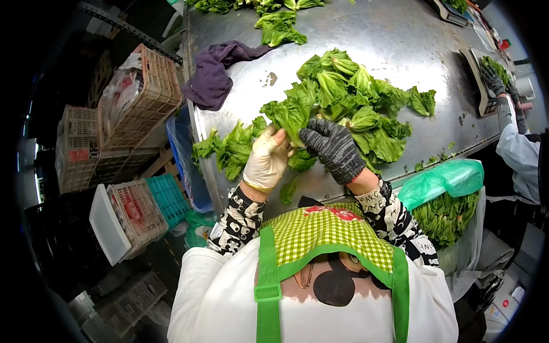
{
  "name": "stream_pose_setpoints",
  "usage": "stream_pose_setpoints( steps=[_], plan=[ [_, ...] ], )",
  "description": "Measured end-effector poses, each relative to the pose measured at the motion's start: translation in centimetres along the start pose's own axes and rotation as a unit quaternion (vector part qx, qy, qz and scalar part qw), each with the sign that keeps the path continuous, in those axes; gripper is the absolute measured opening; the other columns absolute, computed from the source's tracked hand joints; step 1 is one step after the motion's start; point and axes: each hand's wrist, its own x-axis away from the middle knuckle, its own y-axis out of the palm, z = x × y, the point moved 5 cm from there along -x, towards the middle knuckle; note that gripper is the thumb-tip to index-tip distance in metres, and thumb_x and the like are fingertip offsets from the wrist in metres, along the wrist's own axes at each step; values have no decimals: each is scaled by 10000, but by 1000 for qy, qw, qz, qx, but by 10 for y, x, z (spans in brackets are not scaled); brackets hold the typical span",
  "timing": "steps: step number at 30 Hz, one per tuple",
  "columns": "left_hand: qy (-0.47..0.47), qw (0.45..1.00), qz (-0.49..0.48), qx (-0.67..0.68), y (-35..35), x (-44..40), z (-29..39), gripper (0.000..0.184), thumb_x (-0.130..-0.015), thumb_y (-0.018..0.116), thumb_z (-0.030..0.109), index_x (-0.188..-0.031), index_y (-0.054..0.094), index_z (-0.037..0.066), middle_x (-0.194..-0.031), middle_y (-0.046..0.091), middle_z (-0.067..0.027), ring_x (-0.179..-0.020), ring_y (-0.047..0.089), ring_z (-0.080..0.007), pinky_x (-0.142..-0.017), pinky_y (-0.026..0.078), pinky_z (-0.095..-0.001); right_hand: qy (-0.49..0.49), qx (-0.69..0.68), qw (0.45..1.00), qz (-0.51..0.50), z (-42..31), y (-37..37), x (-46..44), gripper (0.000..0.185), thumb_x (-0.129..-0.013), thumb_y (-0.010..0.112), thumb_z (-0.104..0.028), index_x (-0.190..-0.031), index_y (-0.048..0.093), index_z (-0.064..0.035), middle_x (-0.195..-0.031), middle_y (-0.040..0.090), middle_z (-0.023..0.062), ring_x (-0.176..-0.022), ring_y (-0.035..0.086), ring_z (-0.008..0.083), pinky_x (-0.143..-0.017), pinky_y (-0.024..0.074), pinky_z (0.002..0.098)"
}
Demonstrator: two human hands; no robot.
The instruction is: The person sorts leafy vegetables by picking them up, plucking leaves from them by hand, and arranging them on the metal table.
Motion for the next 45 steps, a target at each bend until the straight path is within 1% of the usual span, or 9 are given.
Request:
stream_pose_setpoints(
  steps=[4,9,16,24,32,39,40,42,45],
  plan=[
    [22,995,-87,-49,-14,5,-4,191,-856,712,168,-967,630,37,-904,653,-46,-803,617,-142,-664,450,-250,76,-48,996,14,-3,8,4,188,-863,659,-147,-983,664,-2,-859,666,132,-732,623,221,-658,494,332],
    [49,986,148,52,-29,4,-4,195,-817,751,163,-908,618,53,-787,613,-49,-686,560,-160,-610,451,-301,198,-280,926,161,4,17,10,168,-899,634,-159,-868,658,5,-733,646,48,-633,565,112,-607,469,284],
    [91,983,158,25,-39,11,22,164,-844,735,190,-909,650,66,-778,635,-37,-622,536,-106,-576,430,-219,158,221,957,-100,15,21,14,371,-840,690,-236,-1112,617,6,-978,672,165,-863,646,267,-789,504,366],
    [73,959,171,-214,-17,14,4,313,-814,753,379,-829,691,72,-668,650,-3,-531,527,-58,-479,381,-196,-74,158,985,-6,-10,29,6,401,-788,709,-167,-1132,609,14,-981,657,191,-883,638,337,-775,501,416],
    [1,989,128,-67,-57,5,-13,471,-846,655,531,-1013,596,94,-891,619,-32,-745,594,-142,-628,462,-257,184,-206,960,46,15,21,14,186,-873,653,-129,-985,652,20,-802,660,119,-683,638,164,-601,504,316],
    [28,991,125,24,-30,3,-19,323,-852,726,263,-1085,614,68,-1034,643,-65,-911,604,-180,-853,487,-328,-268,313,911,-15,-7,26,18,248,-842,656,-171,-1023,631,-3,-851,642,121,-717,640,213,-591,499,320],
    [29,992,124,10,-33,3,-16,307,-853,724,259,-1077,621,75,-1022,647,-55,-909,605,-176,-848,486,-326,-65,95,993,-16,2,16,9,243,-851,643,-169,-1026,628,-1,-851,641,108,-718,638,197,-589,497,307],
    [30,992,120,-18,-36,3,-12,274,-856,720,250,-1059,635,88,-998,655,-36,-906,605,-168,-838,484,-322,344,-343,874,-13,28,25,16,233,-869,616,-164,-1032,622,3,-851,639,83,-719,635,163,-585,492,279],
    [41,989,142,-29,-37,4,-14,273,-852,723,230,-1076,642,97,-987,660,-24,-861,599,-153,-769,468,-296,185,-274,942,58,36,19,12,261,-912,581,-220,-1046,632,-1,-837,655,68,-701,633,153,-604,499,266]
  ],
)
